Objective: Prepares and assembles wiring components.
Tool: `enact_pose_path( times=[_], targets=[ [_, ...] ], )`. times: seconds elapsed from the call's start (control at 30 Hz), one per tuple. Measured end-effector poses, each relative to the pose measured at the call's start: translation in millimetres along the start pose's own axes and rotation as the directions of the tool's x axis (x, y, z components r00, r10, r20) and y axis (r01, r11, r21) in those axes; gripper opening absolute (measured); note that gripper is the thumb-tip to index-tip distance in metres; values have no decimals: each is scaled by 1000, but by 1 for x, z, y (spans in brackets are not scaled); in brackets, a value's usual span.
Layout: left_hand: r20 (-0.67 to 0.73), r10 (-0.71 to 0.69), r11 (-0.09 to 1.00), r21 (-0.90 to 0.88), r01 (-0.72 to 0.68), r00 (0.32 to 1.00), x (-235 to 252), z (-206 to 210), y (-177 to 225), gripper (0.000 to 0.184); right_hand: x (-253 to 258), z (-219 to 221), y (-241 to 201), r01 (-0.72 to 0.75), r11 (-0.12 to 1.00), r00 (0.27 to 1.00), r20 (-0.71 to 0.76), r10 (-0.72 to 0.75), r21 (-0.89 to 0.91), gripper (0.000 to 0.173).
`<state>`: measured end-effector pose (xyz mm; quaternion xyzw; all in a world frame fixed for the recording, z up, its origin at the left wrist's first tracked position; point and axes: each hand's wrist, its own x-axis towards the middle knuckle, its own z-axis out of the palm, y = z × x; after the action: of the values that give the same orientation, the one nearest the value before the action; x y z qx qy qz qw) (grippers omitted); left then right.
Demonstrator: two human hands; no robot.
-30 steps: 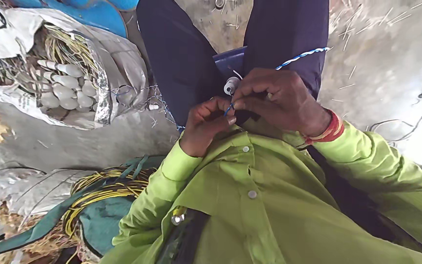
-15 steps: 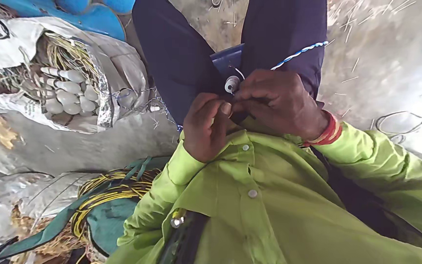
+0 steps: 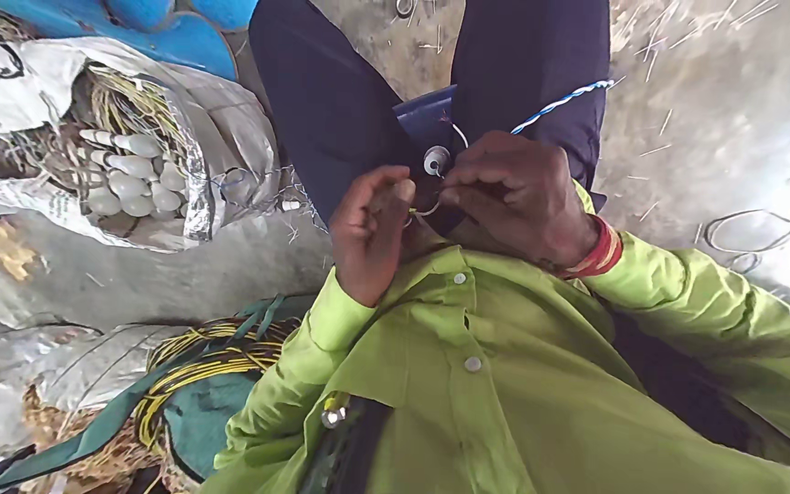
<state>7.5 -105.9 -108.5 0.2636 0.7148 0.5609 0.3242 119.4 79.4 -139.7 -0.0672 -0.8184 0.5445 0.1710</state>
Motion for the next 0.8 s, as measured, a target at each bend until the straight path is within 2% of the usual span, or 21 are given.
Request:
enact_pose_path(
  times=[0.07,0.17,0.3,0.37,0.43,0.53,0.7,0.8],
  targets=[
    [-2,110,993,53,-109,994,-2,0,-3,22,1,0,-1,-13,1000,1000,4,13,-2,18],
    [9,195,958,214,-193,981,-3,-1,-5,19,1,1,0,6,1000,1000,12,-5,-15,16],
    [138,102,919,365,-147,985,-2,-6,2,18,-3,0,3,99,991,995,28,-97,-90,15],
    [181,36,951,296,-90,983,1,-10,2,16,-2,1,6,194,973,981,37,-191,-125,17],
    [198,-23,993,115,0,980,7,-13,-1,12,1,-1,9,261,956,965,55,-256,-133,17],
    [203,-95,993,-53,108,975,10,-16,-3,7,7,-4,12,287,953,956,82,-280,-94,17],
    [290,-215,913,-278,297,933,8,-19,-3,7,12,-5,11,299,953,952,76,-295,-40,17],
    [288,-269,855,-369,366,919,5,-21,-1,10,12,2,7,279,950,955,-61,-290,-138,27]
  ],
)
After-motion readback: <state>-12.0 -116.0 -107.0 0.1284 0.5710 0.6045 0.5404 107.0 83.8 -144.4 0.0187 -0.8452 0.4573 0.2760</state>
